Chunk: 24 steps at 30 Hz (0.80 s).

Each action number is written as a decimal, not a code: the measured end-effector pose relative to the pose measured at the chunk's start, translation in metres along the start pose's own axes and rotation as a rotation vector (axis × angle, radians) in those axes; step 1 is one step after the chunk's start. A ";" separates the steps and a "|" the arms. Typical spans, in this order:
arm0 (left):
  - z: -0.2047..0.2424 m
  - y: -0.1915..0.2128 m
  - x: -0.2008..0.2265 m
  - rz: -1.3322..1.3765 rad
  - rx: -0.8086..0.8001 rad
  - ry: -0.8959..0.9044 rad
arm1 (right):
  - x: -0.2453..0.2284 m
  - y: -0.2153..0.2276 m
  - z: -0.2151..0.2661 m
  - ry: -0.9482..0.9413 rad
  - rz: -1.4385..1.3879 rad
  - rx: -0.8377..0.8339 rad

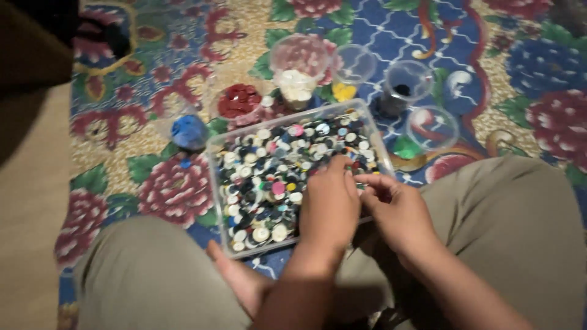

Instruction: Sorting a variety of buttons from a large central tray into several smaller plastic containers.

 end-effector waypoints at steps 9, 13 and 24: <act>-0.038 -0.031 -0.003 -0.335 -0.017 -0.317 | -0.008 0.063 -0.038 -0.298 -0.271 0.301; -0.041 -0.019 0.003 -0.242 0.016 -0.177 | -0.021 0.074 -0.067 -0.371 -0.675 0.210; -0.074 -0.071 0.117 0.105 -0.138 0.048 | -0.021 0.071 -0.019 -0.503 -0.853 0.215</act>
Point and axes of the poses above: each hand's wrist, its own z-axis away from the middle knuckle, its own y-axis out of the back of the hand, x = y × z, the point moved 7 cm from there along -z, towards the middle knuckle, and after that the axes turned 13 degrees about x, right-handed, at the moved point
